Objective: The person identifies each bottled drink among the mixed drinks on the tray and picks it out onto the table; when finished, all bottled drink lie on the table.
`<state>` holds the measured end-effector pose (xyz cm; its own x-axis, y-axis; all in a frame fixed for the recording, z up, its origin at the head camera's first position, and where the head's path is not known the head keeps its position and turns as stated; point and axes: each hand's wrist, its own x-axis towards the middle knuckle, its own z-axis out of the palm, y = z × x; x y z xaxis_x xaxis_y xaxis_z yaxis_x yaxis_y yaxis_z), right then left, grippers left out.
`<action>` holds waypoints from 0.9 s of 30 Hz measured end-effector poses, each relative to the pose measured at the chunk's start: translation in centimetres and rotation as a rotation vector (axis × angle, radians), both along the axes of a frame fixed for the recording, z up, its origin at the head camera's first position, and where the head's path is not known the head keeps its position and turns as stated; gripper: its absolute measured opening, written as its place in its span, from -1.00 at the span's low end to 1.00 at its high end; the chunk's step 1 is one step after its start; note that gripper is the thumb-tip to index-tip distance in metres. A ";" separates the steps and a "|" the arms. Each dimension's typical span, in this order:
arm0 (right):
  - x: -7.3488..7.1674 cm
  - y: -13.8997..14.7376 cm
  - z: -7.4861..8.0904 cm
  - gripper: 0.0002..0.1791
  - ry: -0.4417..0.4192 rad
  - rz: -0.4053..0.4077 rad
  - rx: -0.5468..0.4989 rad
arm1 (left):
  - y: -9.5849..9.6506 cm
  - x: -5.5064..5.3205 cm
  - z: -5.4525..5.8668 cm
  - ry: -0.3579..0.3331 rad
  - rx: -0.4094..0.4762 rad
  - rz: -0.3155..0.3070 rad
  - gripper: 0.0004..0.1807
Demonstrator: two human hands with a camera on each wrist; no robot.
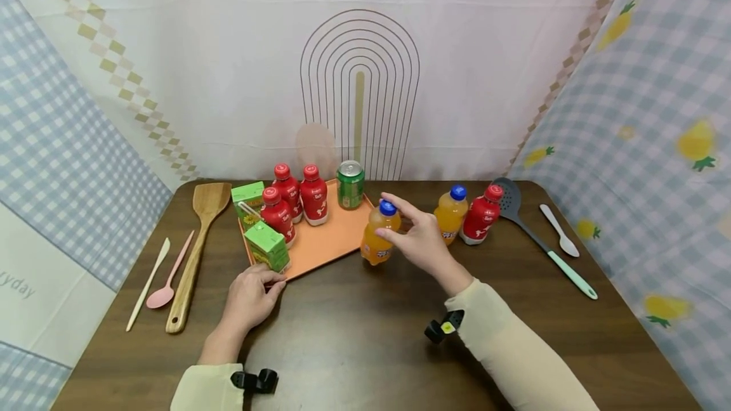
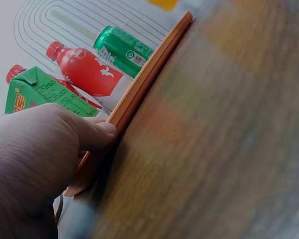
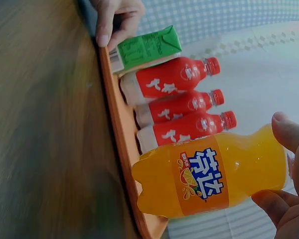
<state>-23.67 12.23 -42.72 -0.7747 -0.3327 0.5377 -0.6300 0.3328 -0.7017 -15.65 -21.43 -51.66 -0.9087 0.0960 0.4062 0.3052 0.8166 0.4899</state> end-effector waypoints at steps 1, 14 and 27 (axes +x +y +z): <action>0.1 0.6 -0.1 -0.31 -0.002 -0.004 0.007 | 0.0 0.0 0.0 -0.003 -0.001 0.000 -0.94; 3.0 6.2 3.1 -0.35 0.021 -0.161 0.086 | 0.1 -0.1 0.1 0.014 0.008 0.007 -0.94; 2.1 13.4 -0.4 -0.29 -0.005 -0.306 0.098 | 0.1 -0.1 0.3 0.004 0.002 0.008 -0.94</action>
<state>-21.58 25.65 -43.15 -0.8493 -0.1345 0.5106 -0.4871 0.5725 -0.6595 -15.78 -21.32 -51.38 -0.9077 0.0880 0.4103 0.3009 0.8178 0.4905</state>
